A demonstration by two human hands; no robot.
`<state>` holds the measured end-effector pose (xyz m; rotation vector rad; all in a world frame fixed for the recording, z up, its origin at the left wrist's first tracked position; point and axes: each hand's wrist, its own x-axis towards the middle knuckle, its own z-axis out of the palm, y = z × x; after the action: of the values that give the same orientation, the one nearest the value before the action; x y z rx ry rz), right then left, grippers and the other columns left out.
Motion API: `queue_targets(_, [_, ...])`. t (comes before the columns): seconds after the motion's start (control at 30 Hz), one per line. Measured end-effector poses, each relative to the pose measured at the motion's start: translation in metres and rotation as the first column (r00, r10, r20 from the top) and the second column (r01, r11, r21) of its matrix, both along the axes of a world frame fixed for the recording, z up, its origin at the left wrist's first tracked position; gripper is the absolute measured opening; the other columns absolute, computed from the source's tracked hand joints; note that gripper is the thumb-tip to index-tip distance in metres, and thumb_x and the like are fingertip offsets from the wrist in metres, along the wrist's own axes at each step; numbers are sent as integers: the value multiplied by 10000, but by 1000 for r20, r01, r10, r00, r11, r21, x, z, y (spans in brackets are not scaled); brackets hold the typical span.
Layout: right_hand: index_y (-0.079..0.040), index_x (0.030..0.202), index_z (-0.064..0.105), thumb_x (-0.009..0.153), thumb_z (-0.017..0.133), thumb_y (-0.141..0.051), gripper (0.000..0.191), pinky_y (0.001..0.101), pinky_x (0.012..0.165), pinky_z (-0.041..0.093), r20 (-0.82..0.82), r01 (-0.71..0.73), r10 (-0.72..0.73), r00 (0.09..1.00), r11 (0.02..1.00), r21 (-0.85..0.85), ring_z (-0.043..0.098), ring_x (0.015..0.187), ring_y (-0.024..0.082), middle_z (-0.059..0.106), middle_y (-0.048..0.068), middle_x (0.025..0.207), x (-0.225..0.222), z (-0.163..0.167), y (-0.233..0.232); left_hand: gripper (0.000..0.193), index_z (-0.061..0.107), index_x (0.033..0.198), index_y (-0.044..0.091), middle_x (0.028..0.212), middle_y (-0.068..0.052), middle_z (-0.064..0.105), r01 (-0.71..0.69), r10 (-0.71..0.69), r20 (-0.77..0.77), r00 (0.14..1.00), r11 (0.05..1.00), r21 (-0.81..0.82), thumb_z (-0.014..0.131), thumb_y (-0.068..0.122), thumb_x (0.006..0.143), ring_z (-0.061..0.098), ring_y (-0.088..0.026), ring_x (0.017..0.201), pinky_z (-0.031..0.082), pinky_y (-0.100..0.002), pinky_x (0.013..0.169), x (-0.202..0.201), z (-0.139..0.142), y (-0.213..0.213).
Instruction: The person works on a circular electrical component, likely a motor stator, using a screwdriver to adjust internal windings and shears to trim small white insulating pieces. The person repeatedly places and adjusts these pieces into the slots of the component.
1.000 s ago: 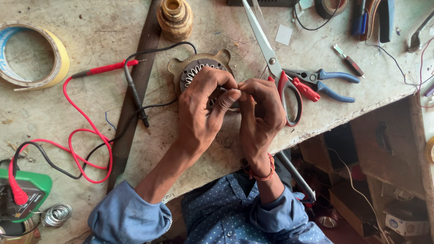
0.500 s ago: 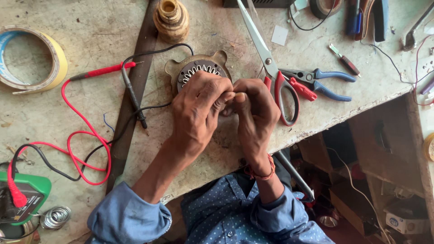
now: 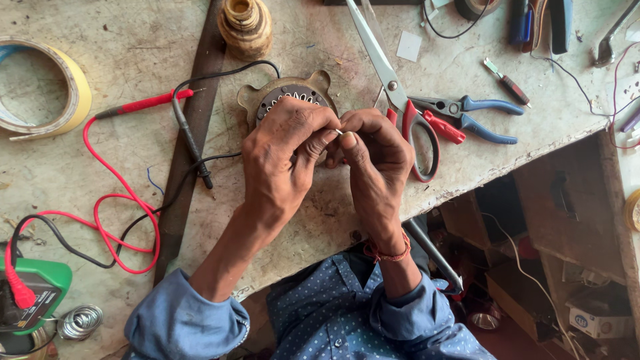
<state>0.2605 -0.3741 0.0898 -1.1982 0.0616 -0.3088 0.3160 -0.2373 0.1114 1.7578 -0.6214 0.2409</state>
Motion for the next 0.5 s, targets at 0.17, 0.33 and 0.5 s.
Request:
queue_targets(0.17, [58, 1106, 635, 1058, 669, -52, 124, 275, 776, 586, -32, -38, 37, 999, 999, -22, 667, 876, 127, 613, 72, 1121, 1, 0, -2, 104, 733, 1103, 91, 974, -26, 645, -9, 9, -8, 1000, 997, 81, 746, 127, 1006, 710, -156, 855, 589, -302, 702, 0, 1, 6])
queue_targets(0.33, [62, 1122, 634, 1057, 670, 27, 82, 253, 813, 579, -16, 6, -9, 1000, 973, -231, 644, 898, 95, 598, 65, 1144, -2, 2, -1, 111, 733, 1095, 80, 951, -30, 648, 0, -1, 3, 1000, 993, 116, 747, 137, 1001, 707, -171, 849, 575, -318, 711, 4, -1, 10])
queue_targets(0.5, [50, 1123, 631, 1054, 664, 52, 77, 245, 786, 578, 16, 89, -90, 996, 927, -364, 639, 884, 90, 599, 64, 1134, -2, 5, 3, 129, 676, 1082, 68, 977, -33, 659, 69, -66, -39, 997, 995, 75, 704, 182, 1031, 705, -180, 878, 579, -322, 741, 8, -2, 7])
